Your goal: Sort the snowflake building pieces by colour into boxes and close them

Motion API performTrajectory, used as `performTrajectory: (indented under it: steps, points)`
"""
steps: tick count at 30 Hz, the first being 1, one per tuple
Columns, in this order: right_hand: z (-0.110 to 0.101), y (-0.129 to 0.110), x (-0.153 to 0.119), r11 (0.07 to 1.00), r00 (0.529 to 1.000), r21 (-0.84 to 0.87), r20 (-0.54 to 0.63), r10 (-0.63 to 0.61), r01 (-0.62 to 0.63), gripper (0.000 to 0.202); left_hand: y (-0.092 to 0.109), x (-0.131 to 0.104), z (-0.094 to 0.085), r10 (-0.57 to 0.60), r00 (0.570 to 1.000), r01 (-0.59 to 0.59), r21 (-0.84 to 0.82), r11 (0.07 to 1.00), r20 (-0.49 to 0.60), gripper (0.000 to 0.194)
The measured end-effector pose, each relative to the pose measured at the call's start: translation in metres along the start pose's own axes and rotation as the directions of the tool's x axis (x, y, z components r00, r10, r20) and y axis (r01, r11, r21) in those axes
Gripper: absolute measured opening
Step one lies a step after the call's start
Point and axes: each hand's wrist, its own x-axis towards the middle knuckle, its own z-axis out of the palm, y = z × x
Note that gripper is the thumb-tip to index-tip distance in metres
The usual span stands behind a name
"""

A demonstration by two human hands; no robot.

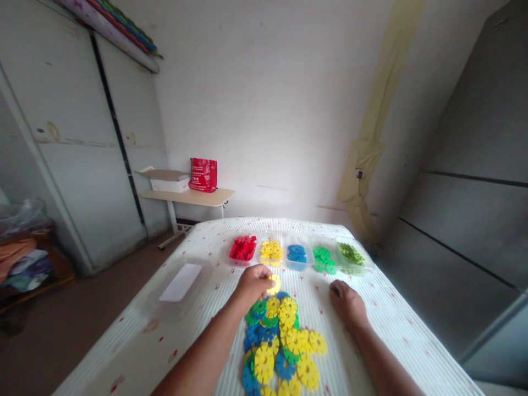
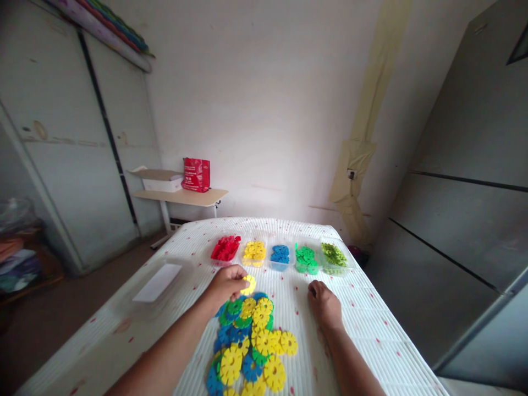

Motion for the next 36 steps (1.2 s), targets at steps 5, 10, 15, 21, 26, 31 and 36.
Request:
performTrajectory:
  steps: [5, 10, 15, 21, 26, 31, 36]
  points:
    - [0.001, 0.002, 0.001, 1.000, 1.000, 0.010, -0.003, 0.000, 0.000, 0.015, 0.011, 0.058, -0.002, 0.051, 0.975, -0.070, -0.080, 0.994, -0.217, 0.023]
    - [-0.001, 0.000, 0.000, 0.999, 1.000, 0.046, 0.004, 0.016, -0.016, 0.015, -0.007, 0.060, -0.006, 0.092, 0.940, -0.095, 0.006, 0.995, -0.328, 0.026]
    - [-0.002, 0.000, 0.000, 0.999, 1.000, 0.035, 0.021, 0.017, -0.018, 0.015, -0.039, 0.008, -0.022, 0.169, 0.917, -0.107, 0.186, 0.977, -0.362, 0.015]
    - [-0.008, -0.025, -0.001, 0.983, 0.998, 0.181, 0.054, -0.017, 0.007, 0.021, -0.063, -0.039, -0.040, 0.263, 0.881, -0.127, 0.339, 0.932, -0.393, 0.014]
    - [-0.011, -0.077, -0.010, 0.830, 0.928, 0.476, 0.072, -0.365, 0.289, 0.028, -0.069, -0.040, -0.039, 0.355, 0.870, -0.153, 0.498, 0.853, -0.341, 0.016]
    - [-0.010, -0.102, -0.023, 0.722, 0.809, 0.577, 0.169, -0.564, 0.382, 0.028, -0.072, -0.039, -0.042, 0.354, 0.872, -0.144, 0.514, 0.845, -0.338, 0.017]
    - [-0.015, -0.081, -0.021, 0.751, 0.837, 0.571, 0.189, -0.513, 0.331, 0.020, -0.073, -0.039, -0.042, 0.353, 0.875, -0.144, 0.517, 0.844, -0.332, 0.018]
